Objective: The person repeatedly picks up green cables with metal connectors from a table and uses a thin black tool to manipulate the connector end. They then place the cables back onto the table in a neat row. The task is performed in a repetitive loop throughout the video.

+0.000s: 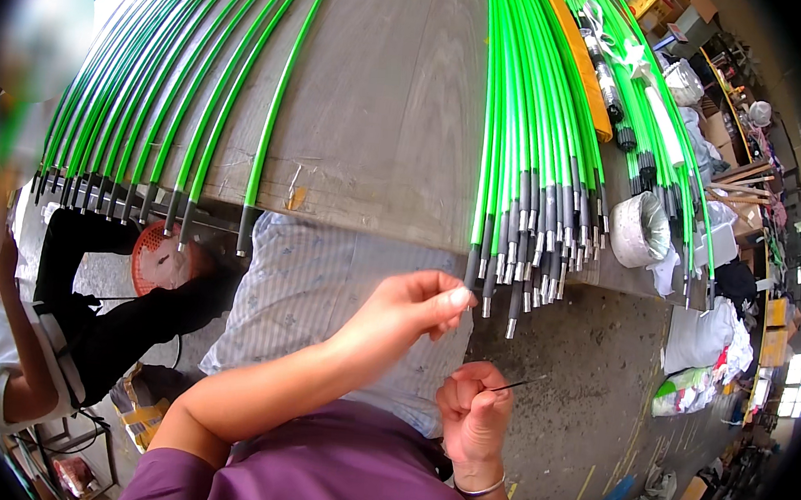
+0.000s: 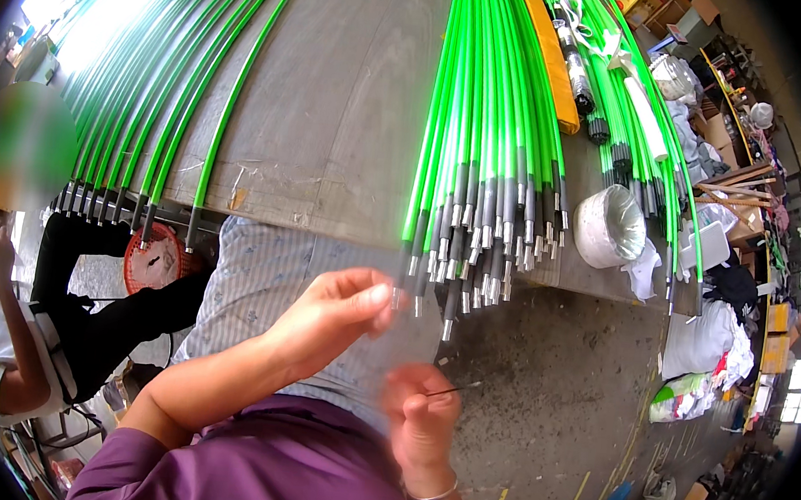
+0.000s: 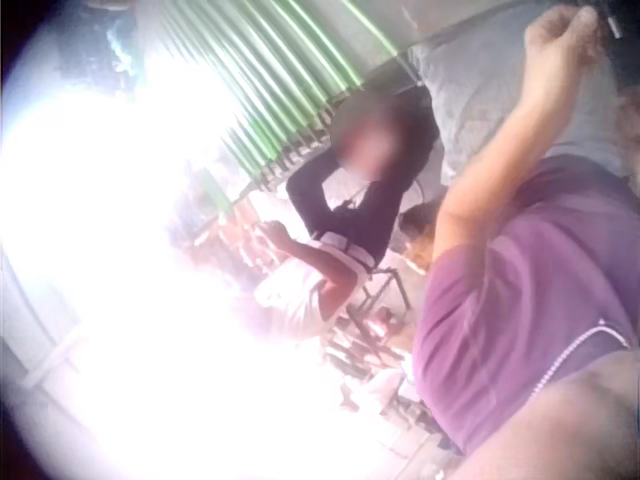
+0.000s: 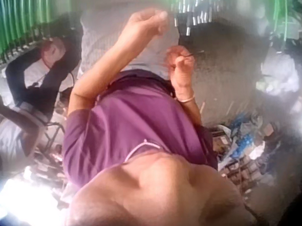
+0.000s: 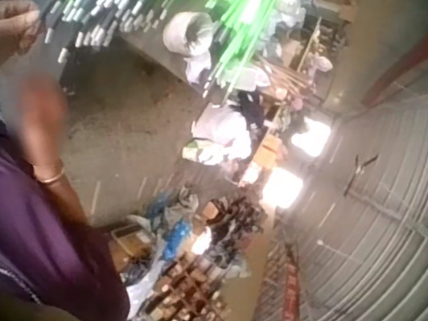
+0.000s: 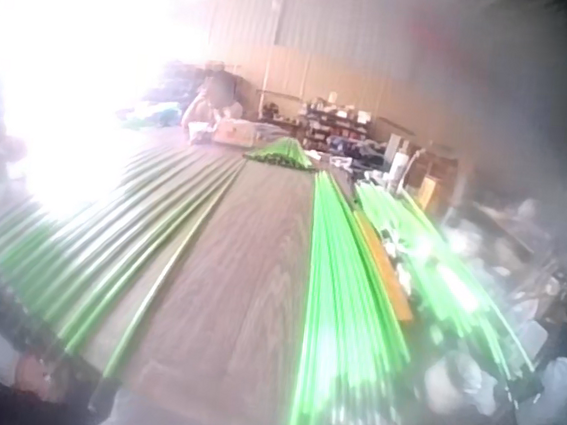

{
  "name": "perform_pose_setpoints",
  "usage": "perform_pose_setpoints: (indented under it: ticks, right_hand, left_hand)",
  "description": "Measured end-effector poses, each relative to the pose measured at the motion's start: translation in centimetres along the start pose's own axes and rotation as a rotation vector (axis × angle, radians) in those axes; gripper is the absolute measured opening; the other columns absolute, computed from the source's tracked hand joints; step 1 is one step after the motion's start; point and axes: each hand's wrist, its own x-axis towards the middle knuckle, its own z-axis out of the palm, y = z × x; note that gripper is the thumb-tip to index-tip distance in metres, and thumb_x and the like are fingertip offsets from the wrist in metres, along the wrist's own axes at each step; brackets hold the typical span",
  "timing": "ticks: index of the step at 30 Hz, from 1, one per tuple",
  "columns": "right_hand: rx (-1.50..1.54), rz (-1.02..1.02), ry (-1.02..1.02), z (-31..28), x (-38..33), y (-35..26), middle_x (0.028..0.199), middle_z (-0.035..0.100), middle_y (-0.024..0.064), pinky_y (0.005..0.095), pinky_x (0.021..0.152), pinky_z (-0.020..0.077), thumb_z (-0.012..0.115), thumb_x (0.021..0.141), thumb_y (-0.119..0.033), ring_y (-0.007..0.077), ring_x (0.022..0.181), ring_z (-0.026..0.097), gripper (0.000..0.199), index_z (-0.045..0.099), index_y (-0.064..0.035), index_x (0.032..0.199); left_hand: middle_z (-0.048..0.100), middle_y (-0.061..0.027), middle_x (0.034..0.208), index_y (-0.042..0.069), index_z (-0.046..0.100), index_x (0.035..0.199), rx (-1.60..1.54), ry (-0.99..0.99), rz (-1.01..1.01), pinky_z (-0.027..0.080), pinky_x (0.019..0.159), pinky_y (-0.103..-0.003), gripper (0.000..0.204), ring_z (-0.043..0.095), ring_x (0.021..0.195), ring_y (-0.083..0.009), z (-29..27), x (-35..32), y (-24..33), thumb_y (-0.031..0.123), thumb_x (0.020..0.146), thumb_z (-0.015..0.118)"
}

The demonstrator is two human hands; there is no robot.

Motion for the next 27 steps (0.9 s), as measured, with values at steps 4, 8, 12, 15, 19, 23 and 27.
perform_pose_setpoints:
  ticks: [4,8,12,15,19,23,27]
  right_hand:
    - [-0.168,0.000,0.039,-0.6,0.1,-1.1,0.063,0.037,-0.0084,0.0187,0.049,0.0234,0.076,0.070,-0.043,0.0026,0.056,0.033,0.053,0.058,0.0011,0.095]
    - [-0.437,-0.021,-0.123,1.1,1.2,-3.3,0.067,0.037,-0.0049,0.0179,0.052,0.0243,0.069,0.080,-0.038,0.0030,0.059,0.032,0.058,0.045,0.0033,0.113]
    - [-0.542,-0.040,-0.259,2.7,2.2,-4.0,0.070,0.040,-0.0009,0.0183,0.055,0.0276,0.050,0.092,-0.019,0.0042,0.062,0.033,0.037,0.034,0.0027,0.117]
    - [-0.667,-0.123,-0.210,3.3,2.6,-4.0,0.070,0.041,-0.0009,0.0186,0.055,0.0294,0.047,0.093,-0.013,0.0043,0.061,0.035,0.019,0.042,0.0002,0.105]
    - [-0.883,-0.235,-0.204,3.7,3.0,-4.4,0.067,0.043,-0.0013,0.0193,0.051,0.0312,0.048,0.092,-0.007,0.0047,0.057,0.036,0.006,0.048,-0.0016,0.091]
    - [-0.946,-0.266,-0.173,4.6,3.2,-4.1,0.066,0.046,-0.0001,0.0204,0.049,0.0325,0.052,0.091,-0.006,0.0057,0.054,0.037,0.007,0.050,-0.0010,0.087]
    - [-0.955,-0.240,-0.167,4.6,3.1,-3.8,0.067,0.048,0.0013,0.0211,0.049,0.0340,0.053,0.090,-0.005,0.0061,0.054,0.039,0.006,0.050,-0.0006,0.086]
  left_hand:
    - [0.054,0.0020,0.071,0.006,0.057,0.079,0.010,0.034,0.048,0.037,0.062,-0.022,0.016,0.046,0.064,-0.0067,0.3,-0.1,1.2,0.019,0.085,0.063]
    - [0.056,0.0006,0.072,0.006,0.057,0.079,0.111,0.109,0.092,0.037,0.061,-0.022,0.013,0.046,0.065,-0.0067,-2.1,-3.5,2.2,0.016,0.084,0.065]
    - [0.058,-0.0018,0.078,0.002,0.061,0.089,0.099,0.195,0.075,0.039,0.064,-0.022,0.014,0.049,0.069,-0.0087,-3.1,-6.0,2.0,0.014,0.082,0.066]
    - [0.059,-0.0029,0.084,0.000,0.061,0.095,0.014,0.173,0.038,0.040,0.066,-0.022,0.021,0.050,0.072,-0.0088,-3.3,-6.4,1.3,0.014,0.081,0.068]
    - [0.062,-0.0036,0.083,-0.001,0.062,0.090,-0.020,0.168,0.012,0.041,0.065,-0.023,0.019,0.051,0.070,-0.0077,-3.5,-6.9,1.1,0.015,0.080,0.069]
    - [0.063,-0.0031,0.079,0.000,0.063,0.086,0.074,0.201,-0.026,0.043,0.063,-0.022,0.016,0.055,0.070,-0.0076,-4.0,-7.0,1.2,0.013,0.080,0.070]
    - [0.063,-0.0020,0.078,0.001,0.064,0.086,0.127,0.188,-0.016,0.045,0.063,-0.020,0.014,0.057,0.071,-0.0070,-4.2,-7.3,1.2,0.011,0.079,0.071]
